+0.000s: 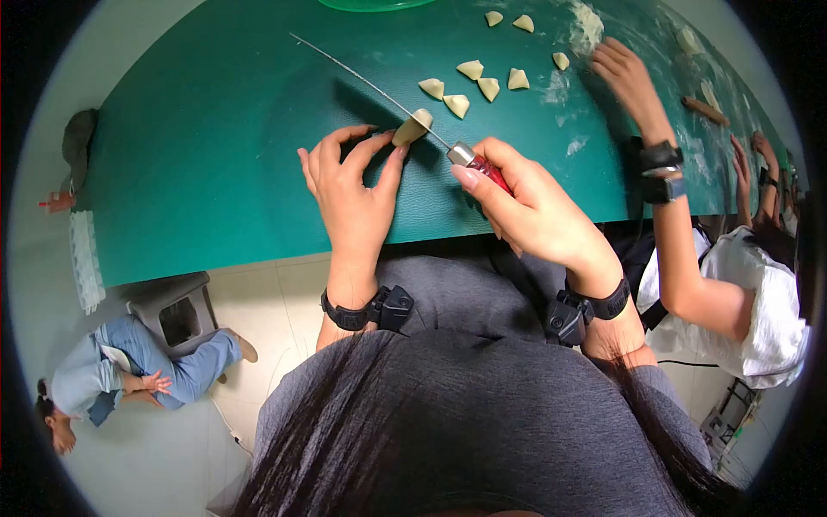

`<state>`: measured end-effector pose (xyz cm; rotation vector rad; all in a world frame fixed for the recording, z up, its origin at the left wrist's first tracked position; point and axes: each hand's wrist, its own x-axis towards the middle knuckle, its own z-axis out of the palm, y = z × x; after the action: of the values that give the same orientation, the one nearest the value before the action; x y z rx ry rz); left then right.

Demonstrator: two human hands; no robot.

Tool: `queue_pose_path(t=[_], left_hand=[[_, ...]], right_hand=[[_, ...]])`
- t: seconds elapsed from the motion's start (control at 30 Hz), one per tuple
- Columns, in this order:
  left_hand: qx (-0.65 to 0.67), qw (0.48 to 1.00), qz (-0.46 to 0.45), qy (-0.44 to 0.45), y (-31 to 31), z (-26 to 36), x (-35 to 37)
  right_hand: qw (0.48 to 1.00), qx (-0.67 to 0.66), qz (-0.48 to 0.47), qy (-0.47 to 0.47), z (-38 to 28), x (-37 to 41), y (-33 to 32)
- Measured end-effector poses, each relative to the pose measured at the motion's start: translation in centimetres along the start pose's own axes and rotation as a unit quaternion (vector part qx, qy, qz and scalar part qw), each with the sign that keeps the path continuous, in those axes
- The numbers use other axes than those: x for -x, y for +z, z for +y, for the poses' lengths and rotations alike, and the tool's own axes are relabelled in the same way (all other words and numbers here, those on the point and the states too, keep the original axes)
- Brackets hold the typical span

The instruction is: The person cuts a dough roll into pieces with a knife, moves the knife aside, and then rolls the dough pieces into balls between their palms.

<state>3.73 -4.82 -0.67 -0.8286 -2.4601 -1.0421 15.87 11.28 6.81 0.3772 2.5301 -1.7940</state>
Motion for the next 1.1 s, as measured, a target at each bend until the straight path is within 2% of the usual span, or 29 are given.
queue_pose_path(t=[0.23, 0.33, 0.4, 0.47, 0.57, 0.67, 0.77, 0.8, 0.93, 1.1], left_hand=[[0.007, 1.000, -0.026, -0.011, 0.4, 0.2, -0.3], [0.016, 0.999, -0.031, -0.010, 0.0, -0.1, -0.3], [0.017, 1.000, -0.023, -0.006, -0.3, -0.2, -0.3], [0.010, 1.000, -0.010, -0.002, -0.3, -0.2, -0.2], [0.001, 1.000, -0.005, 0.001, -0.6, -0.2, 0.1], [0.015, 1.000, 0.003, 0.009, -0.9, 0.5, -0.1], [0.120, 0.992, 0.028, 0.005, -1.2, 0.2, 0.2], [0.155, 0.987, 0.039, 0.014, -1.0, -0.1, 0.4], [0.324, 0.941, 0.097, -0.008, -0.4, -1.3, 0.9], [0.348, 0.931, 0.102, -0.044, -0.6, -1.0, 1.0]], right_hand=[[0.998, 0.039, -0.010, 0.041, -0.2, -1.2, -1.3], [0.997, 0.076, -0.011, 0.003, -0.2, -1.5, -0.7], [0.997, 0.058, -0.020, 0.051, -1.3, -1.5, -0.7], [0.982, -0.001, -0.045, 0.182, -3.8, -1.6, -1.7], [0.994, -0.024, 0.016, 0.101, -2.6, -1.2, -0.8], [0.995, -0.045, 0.016, 0.083, -3.4, -0.8, -0.4], [0.995, -0.074, -0.013, 0.070, -3.4, -0.2, -0.3], [0.992, -0.079, -0.024, 0.092, -3.5, -0.1, -0.2], [0.993, -0.056, -0.032, 0.100, -3.1, -0.1, 0.2], [0.995, -0.035, -0.028, 0.090, -3.1, 0.0, 0.5]])
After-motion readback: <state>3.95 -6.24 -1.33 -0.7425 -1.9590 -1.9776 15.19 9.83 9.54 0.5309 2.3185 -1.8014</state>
